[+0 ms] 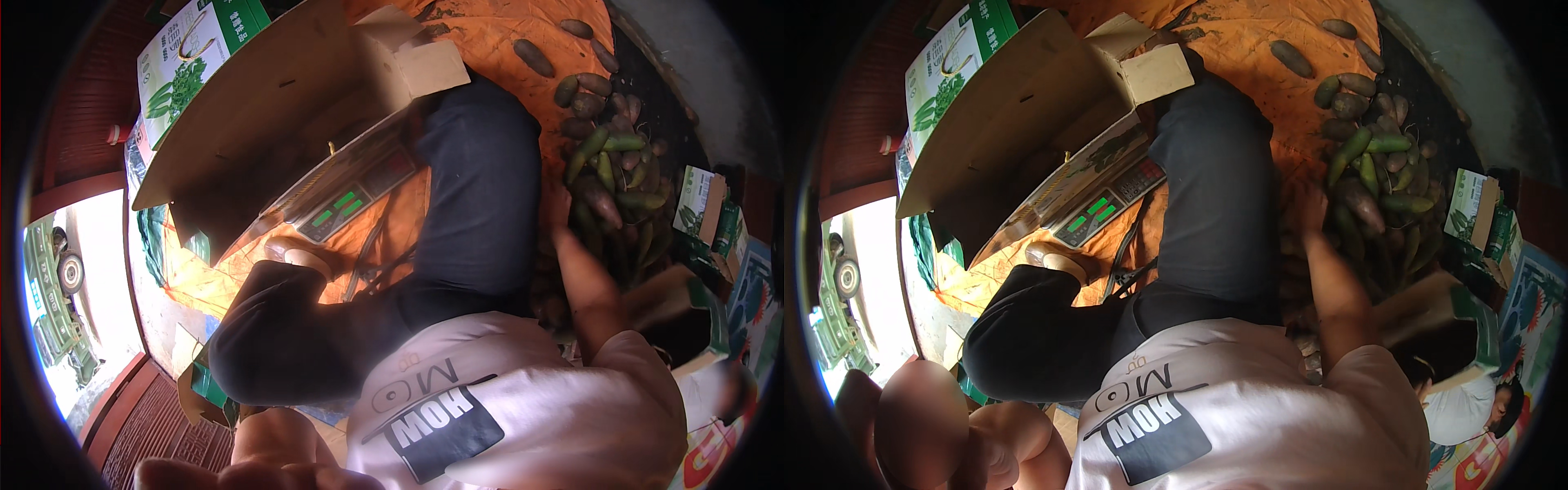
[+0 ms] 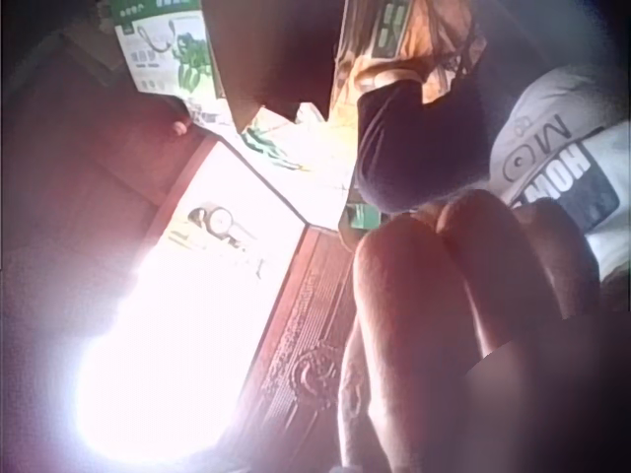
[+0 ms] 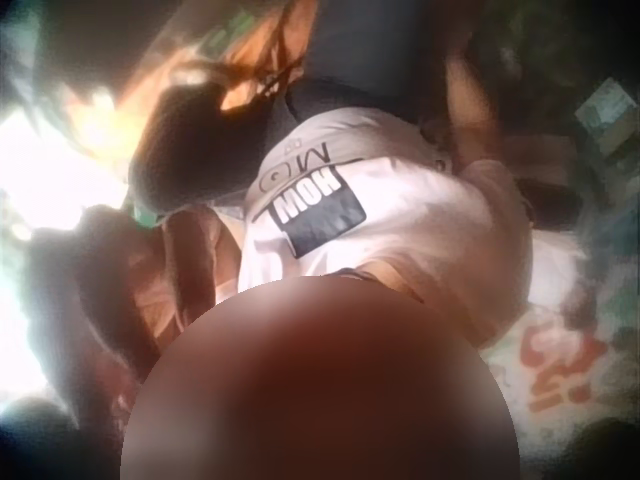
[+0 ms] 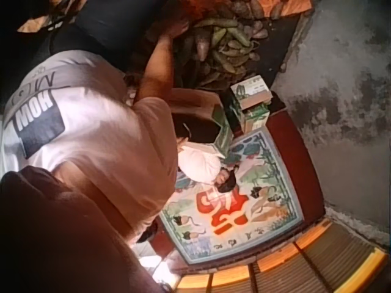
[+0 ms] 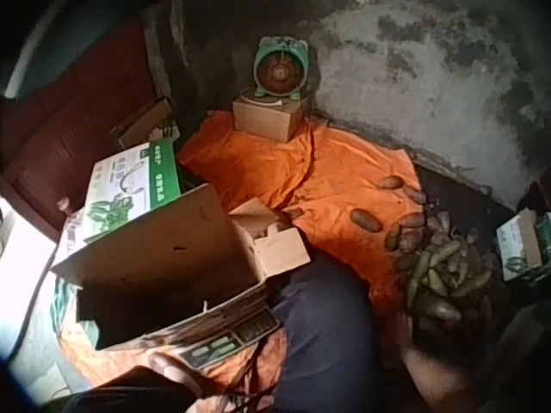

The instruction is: Packing large radishes or root vegetables into cardboard boxes and weighing them on a scale.

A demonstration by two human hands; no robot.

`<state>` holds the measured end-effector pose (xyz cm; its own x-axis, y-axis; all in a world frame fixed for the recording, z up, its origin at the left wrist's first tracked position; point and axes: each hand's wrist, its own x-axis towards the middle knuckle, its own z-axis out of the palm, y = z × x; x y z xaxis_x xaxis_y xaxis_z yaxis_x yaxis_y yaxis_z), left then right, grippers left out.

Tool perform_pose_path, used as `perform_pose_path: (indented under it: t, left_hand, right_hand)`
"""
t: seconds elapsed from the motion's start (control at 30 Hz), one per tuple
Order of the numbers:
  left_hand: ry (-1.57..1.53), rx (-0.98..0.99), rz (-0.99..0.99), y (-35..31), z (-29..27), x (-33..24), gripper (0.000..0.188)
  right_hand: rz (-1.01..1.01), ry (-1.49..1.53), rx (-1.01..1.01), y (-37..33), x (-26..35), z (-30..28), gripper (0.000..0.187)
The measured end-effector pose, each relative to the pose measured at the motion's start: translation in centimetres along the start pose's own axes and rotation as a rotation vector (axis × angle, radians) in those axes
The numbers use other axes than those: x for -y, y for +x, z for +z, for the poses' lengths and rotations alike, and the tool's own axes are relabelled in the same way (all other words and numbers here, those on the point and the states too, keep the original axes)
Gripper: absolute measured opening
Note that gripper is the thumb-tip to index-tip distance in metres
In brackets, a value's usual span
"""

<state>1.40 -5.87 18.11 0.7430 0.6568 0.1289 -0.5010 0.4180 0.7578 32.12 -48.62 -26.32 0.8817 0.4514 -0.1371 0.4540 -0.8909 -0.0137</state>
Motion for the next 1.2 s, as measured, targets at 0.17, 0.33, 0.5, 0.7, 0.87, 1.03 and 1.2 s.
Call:
perform_pose_path:
  t: [0.17,0.33,0.5,0.7,0.87,1.03,1.2]
  left_hand:
    - [-0.05,0.014,-0.039,0.2,0.6,0.6,0.005]
    - [-0.081,0.029,-0.077,0.6,1.0,0.7,0.005]
    - [-0.13,0.045,-0.099,0.8,1.2,0.8,0.005]
    - [-0.165,0.057,-0.12,0.9,1.3,0.8,0.005]
    - [-0.173,0.064,-0.11,0.9,1.5,0.0,0.005]
    - [-0.21,0.053,-0.065,1.3,0.9,-0.9,0.005]
    - [-0.207,0.041,-0.029,2.0,1.3,-2.2,0.006]
  right_hand:
    - [0.276,-0.061,0.129,0.9,-2.6,-0.7,0.052]
    - [0.155,-0.057,0.208,-0.8,-1.5,1.2,0.052]
    - [-0.089,0.139,0.194,-3.7,-1.2,3.4,0.041]
    - [-0.123,0.432,-0.05,-1.8,4.3,-4.3,0.041]
    - [0.052,-0.056,-0.226,5.3,2.6,-8.5,0.078]
    - [0.076,-0.681,-0.127,10.6,-8.4,-9.2,0.075]
    - [-0.026,-0.611,-0.148,13.7,-11.9,-11.8,0.071]
